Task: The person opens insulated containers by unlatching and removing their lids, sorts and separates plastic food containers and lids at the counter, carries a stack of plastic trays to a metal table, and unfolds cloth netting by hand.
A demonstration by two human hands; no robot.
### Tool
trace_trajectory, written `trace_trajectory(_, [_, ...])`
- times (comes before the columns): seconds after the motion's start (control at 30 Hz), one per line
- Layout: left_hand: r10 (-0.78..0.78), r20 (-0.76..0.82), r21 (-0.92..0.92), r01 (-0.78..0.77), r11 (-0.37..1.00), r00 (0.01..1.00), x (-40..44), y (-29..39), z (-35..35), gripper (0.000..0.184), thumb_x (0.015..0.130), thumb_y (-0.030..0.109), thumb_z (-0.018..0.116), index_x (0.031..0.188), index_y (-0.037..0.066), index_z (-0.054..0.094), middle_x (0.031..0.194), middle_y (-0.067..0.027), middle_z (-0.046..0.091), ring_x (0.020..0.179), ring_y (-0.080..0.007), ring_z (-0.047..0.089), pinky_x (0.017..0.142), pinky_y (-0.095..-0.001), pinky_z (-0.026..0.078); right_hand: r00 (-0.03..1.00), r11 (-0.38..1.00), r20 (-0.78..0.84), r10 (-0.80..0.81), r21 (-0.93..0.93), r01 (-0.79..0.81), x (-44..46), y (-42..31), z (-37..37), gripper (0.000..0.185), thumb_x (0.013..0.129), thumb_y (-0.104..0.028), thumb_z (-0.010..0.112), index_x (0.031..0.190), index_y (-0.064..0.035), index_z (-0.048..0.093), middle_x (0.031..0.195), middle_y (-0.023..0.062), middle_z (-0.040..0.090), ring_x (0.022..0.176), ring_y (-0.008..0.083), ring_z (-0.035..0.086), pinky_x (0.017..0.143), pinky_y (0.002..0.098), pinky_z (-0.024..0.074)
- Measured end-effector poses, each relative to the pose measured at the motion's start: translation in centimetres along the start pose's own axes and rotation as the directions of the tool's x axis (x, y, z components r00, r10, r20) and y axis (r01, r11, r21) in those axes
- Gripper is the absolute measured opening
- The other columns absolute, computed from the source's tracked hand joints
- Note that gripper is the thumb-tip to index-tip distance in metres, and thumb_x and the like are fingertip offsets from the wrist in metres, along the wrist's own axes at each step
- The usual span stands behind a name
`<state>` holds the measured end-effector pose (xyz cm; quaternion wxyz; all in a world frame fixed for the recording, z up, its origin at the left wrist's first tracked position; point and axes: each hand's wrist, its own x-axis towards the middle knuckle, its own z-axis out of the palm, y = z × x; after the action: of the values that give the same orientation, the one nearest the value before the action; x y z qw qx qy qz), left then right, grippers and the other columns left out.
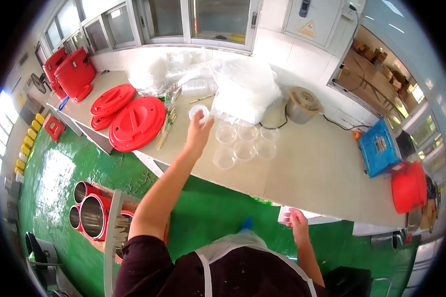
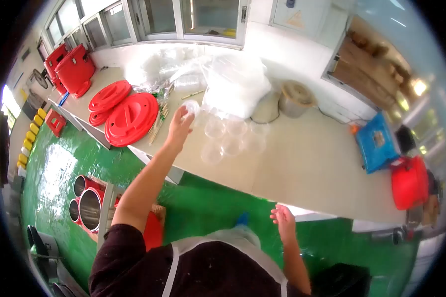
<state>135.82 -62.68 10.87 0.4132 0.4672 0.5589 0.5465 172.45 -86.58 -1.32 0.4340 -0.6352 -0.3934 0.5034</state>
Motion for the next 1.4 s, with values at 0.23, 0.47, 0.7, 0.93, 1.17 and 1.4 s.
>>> trace_trajectory(0.23, [-0.197, -0.209, 0.168, 0.234, 0.958, 0.958, 14.6, 1.6, 8.9, 0.070, 0.078, 0.038, 0.063, 0.129, -0.003, 0.037, 0.112, -0.0212, 0.055, 0.095, -0.0291, 0.057, 0.077, -0.0364, 0.048, 0.977, 0.992, 0.171, -0.124, 0.013, 0.124, 10.4, -4.5, -1.0, 0.023, 0.092, -0.009, 0.045, 0.112, -0.0022, 0.053, 0.097, 0.0079, 0.061, 0.079, 0.0130, 0.059, 0.068, 0.0242, 0.0469])
trace_trajectory(0.47, [-0.282, -0.286, 0.364, 0.376, 0.852, 0.916, 25.9, -1.0, 10.6, 0.068, 0.068, 0.046, 0.071, 0.105, -0.009, 0.056, 0.107, -0.0230, 0.059, 0.102, -0.0332, 0.057, 0.086, -0.0379, 0.047, 0.994, 0.995, 0.084, -0.062, -0.069, 0.068, 16.9, -5.8, -5.2, 0.023, 0.091, -0.008, 0.044, 0.111, -0.0028, 0.055, 0.094, 0.0080, 0.062, 0.077, 0.0123, 0.059, 0.065, 0.0236, 0.0466])
trace_trajectory(0.7, [-0.398, -0.162, 0.106, 0.417, 0.903, 0.903, 27.9, -0.5, 9.1, 0.045, 0.065, 0.035, 0.074, 0.083, -0.005, 0.064, 0.090, -0.0157, 0.062, 0.073, -0.0253, 0.061, 0.063, -0.0367, 0.049, 0.992, 0.999, -0.121, -0.019, -0.049, 0.013, 17.0, -5.3, -6.5, 0.024, 0.090, -0.005, 0.042, 0.110, -0.0005, 0.054, 0.090, 0.0081, 0.061, 0.072, 0.0129, 0.058, 0.061, 0.0236, 0.0462])
trace_trajectory(0.93, [-0.305, -0.096, -0.688, 0.158, 0.708, 0.948, 27.9, -2.3, 5.9, 0.032, 0.069, 0.003, 0.070, 0.097, -0.002, 0.055, 0.086, -0.0135, 0.056, 0.071, -0.0269, 0.060, 0.053, -0.0411, 0.051, 0.997, 0.999, -0.071, -0.044, -0.027, 0.042, 21.0, -3.6, -4.8, 0.020, 0.091, -0.008, 0.043, 0.105, -0.0004, 0.055, 0.083, 0.0074, 0.061, 0.068, 0.0117, 0.056, 0.056, 0.0227, 0.0445])
trace_trajectory(1.17, [-0.158, -0.146, -0.790, -0.019, 0.613, 0.977, 23.2, -8.8, -10.5, 0.024, 0.082, 0.019, 0.059, 0.099, 0.003, 0.055, 0.099, -0.0107, 0.056, 0.090, -0.0261, 0.055, 0.076, -0.0400, 0.046, 0.990, 0.970, 0.039, -0.134, -0.199, 0.139, 21.8, -6.6, 0.1, 0.016, 0.091, -0.013, 0.050, 0.103, -0.0043, 0.057, 0.083, 0.0041, 0.061, 0.067, 0.0094, 0.056, 0.059, 0.0216, 0.0459])
trace_trajectory(1.4, [-0.372, -0.461, -0.614, 0.014, 0.790, 0.806, 18.2, -16.8, -26.0, 0.037, 0.082, 0.022, 0.062, 0.107, -0.004, 0.053, 0.100, -0.0166, 0.059, 0.091, -0.0298, 0.059, 0.076, -0.0497, 0.051, 0.990, 0.952, 0.105, -0.092, -0.282, 0.119, 26.4, -10.4, 4.8, 0.018, 0.092, -0.011, 0.047, 0.103, -0.0031, 0.058, 0.087, 0.0029, 0.062, 0.077, 0.0092, 0.057, 0.064, 0.0223, 0.0447])
